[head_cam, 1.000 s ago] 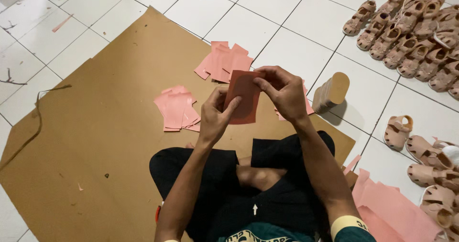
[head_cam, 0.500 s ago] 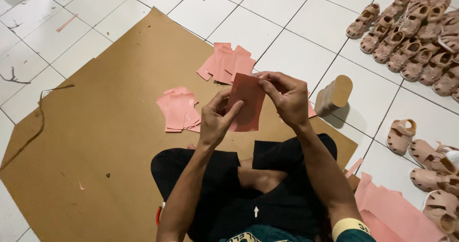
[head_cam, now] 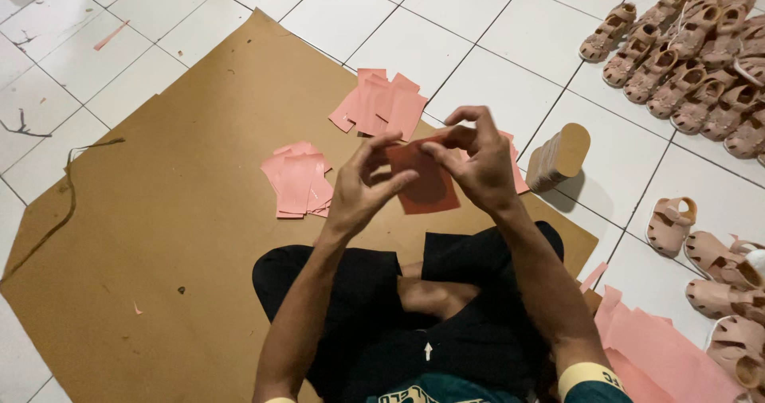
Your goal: The person sits on the floor and picks up pink adhesive foam shoe components one at a time, peels the backing sheet off each piece by hand, smooths the piece, and stacks the finished pieces in piles on the cardboard beside them.
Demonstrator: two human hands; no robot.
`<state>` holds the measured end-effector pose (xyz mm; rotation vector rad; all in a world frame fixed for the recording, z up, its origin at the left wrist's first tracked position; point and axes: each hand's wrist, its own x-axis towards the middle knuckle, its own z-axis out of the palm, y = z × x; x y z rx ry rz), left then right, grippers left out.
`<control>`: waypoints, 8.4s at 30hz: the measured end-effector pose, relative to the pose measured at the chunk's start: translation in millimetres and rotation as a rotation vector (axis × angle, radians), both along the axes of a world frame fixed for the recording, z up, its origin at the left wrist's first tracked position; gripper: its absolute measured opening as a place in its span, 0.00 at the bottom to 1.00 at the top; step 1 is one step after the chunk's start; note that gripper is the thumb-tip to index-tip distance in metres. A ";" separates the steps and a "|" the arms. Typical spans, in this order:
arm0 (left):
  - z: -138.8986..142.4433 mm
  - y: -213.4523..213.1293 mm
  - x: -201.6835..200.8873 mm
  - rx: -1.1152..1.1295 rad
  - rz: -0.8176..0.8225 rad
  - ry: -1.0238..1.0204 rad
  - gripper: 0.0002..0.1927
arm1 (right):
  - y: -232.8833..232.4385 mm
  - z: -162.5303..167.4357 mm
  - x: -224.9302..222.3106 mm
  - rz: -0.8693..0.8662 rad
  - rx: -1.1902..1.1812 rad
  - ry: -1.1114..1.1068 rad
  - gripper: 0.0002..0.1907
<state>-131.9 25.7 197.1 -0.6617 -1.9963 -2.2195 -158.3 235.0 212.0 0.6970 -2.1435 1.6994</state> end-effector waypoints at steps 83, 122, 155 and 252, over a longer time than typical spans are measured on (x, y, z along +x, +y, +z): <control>-96.6 -8.0 -9.4 0.671 0.277 -0.435 0.19 | 2.5 -41.1 -16.1 -0.127 -0.060 -0.371 0.16; -49.0 16.5 -1.4 -0.105 0.308 -0.124 0.18 | 0.3 -27.1 8.4 -0.083 0.260 0.300 0.08; -61.6 22.2 -12.7 0.749 0.261 -0.412 0.16 | 3.0 -52.8 -11.3 -0.205 -0.278 -0.324 0.22; -21.3 17.4 13.9 -0.002 0.112 -0.181 0.17 | -7.2 1.3 16.3 -0.138 -0.042 -0.204 0.06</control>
